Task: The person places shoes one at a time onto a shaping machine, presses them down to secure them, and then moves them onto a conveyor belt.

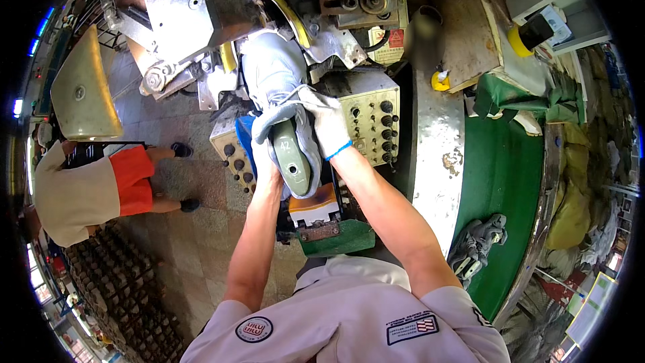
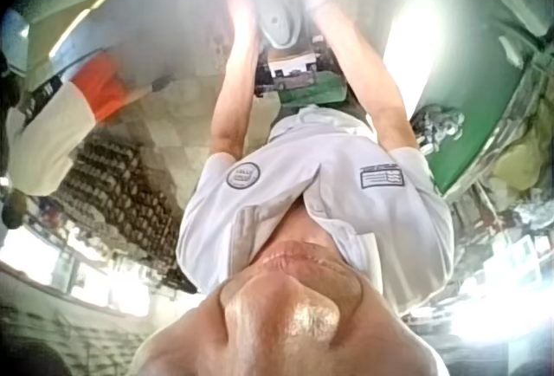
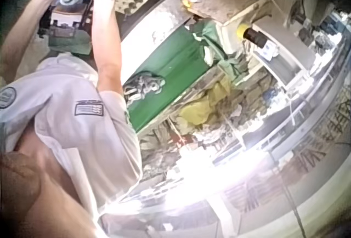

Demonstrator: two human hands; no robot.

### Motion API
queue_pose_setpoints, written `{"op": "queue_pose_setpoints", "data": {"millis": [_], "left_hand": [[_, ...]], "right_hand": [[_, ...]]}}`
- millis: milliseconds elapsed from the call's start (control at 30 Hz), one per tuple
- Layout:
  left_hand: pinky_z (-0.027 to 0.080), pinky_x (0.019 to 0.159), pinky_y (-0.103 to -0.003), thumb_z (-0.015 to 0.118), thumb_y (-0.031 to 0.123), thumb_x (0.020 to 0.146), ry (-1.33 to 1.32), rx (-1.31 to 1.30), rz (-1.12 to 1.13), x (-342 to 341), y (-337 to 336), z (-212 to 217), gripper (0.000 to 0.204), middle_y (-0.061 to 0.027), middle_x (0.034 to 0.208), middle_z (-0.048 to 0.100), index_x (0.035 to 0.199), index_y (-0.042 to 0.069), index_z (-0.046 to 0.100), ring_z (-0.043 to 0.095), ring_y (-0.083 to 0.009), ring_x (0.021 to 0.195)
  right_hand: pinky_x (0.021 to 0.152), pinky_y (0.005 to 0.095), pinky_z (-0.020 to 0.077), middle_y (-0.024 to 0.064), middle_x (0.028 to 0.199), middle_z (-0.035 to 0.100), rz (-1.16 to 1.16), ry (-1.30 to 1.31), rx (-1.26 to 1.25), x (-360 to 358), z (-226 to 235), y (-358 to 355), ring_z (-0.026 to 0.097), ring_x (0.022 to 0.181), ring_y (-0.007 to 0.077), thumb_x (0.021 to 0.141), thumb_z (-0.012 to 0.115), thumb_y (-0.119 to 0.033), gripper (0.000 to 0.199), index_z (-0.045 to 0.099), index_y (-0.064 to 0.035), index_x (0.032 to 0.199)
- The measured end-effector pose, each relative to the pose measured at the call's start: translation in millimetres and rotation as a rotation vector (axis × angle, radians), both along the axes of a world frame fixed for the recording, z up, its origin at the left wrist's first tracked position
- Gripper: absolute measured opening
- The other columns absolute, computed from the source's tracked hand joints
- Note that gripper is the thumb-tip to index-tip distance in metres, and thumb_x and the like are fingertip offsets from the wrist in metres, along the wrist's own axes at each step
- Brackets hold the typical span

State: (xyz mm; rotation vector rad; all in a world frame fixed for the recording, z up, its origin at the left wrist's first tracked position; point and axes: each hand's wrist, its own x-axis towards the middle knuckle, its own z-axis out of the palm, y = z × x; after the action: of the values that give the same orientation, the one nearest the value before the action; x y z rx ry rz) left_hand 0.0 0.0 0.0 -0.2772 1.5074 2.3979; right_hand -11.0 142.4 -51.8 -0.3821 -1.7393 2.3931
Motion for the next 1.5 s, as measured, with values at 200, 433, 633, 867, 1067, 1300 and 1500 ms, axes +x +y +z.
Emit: {"op": "queue_pose_setpoints", "data": {"millis": [200,433,633,867,1067,1300,1500], "left_hand": [[0.052,0.085,-0.028,0.058,0.017,0.1,0.156,-0.192,0.02,1,9,19,0.027,-0.005,0.107,0.066,0.121,0.0,0.063,0.062,-0.0114,0.093],[0.051,0.087,-0.028,0.048,0.019,0.105,0.341,-0.284,0.031,3,-4,-33,0.03,-0.0078,0.104,0.069,0.114,-0.002,0.067,0.064,-0.0134,0.096],[0.05,0.087,-0.029,0.047,0.036,0.108,0.052,-0.209,0.066,9,-39,-42,0.049,-0.0118,0.111,0.07,0.128,-0.006,0.061,0.066,-0.0168,0.097],[0.038,0.113,-0.046,0.067,0.027,0.09,0.27,-0.981,-0.032,142,-63,-168,0.067,-0.0289,0.14,0.054,0.142,-0.008,0.045,0.051,-0.043,0.132],[0.038,0.108,-0.049,0.053,0.012,0.091,0.531,-1.318,-0.144,128,-39,-222,0.047,-0.0254,0.133,0.056,0.134,-0.007,0.048,0.052,-0.041,0.125],[0.052,0.086,-0.051,0.073,0.04,0.077,0.176,-1.17,-0.413,98,-76,-138,0.071,-0.0278,0.101,0.069,0.13,-0.002,0.052,0.067,-0.0436,0.095],[0.052,0.092,-0.039,0.073,0.034,0.078,0.104,-0.719,-0.061,148,-140,-42,0.065,-0.0207,0.111,0.071,0.129,-0.003,0.059,0.069,-0.03,0.101]], "right_hand": [[0.072,0.0263,0.0479,-0.0034,0.089,0.065,-0.037,-0.062,-0.396,10,8,-12,0.057,0.081,0.0066,0.102,0.062,-0.022,0.02,0.072,-0.0046,0.1],[0.071,0.0262,0.0471,-0.0058,0.091,0.062,-0.027,-0.026,-0.346,11,19,-6,0.055,0.082,0.0057,0.098,0.067,-0.021,0.016,0.072,-0.0053,0.099],[0.073,0.0278,0.0475,0.001,0.095,0.067,-0.177,-0.301,-0.031,27,24,3,0.056,0.083,0.0098,0.101,0.063,-0.035,0.036,0.073,-0.0009,0.108],[0.101,0.0483,0.0521,0.0309,0.142,0.051,-0.107,-0.158,-0.278,177,22,92,0.057,0.126,0.0432,0.106,0.042,-0.05,0.074,0.036,0.0113,0.146],[0.094,0.0503,0.0555,0.0331,0.137,0.053,-0.216,-0.321,-0.197,223,23,110,0.061,0.12,0.0455,0.107,0.039,-0.036,0.057,0.04,0.0087,0.142],[0.09,0.0483,0.0577,0.0339,0.132,0.057,-0.161,-0.284,-0.153,216,26,125,0.064,0.114,0.0459,0.106,0.042,-0.027,0.049,0.044,0.009,0.139],[0.087,0.0437,0.058,0.0288,0.133,0.059,-0.014,-0.208,-0.242,206,56,124,0.065,0.114,0.0399,0.102,0.058,-0.03,0.056,0.043,0.0071,0.141]]}}
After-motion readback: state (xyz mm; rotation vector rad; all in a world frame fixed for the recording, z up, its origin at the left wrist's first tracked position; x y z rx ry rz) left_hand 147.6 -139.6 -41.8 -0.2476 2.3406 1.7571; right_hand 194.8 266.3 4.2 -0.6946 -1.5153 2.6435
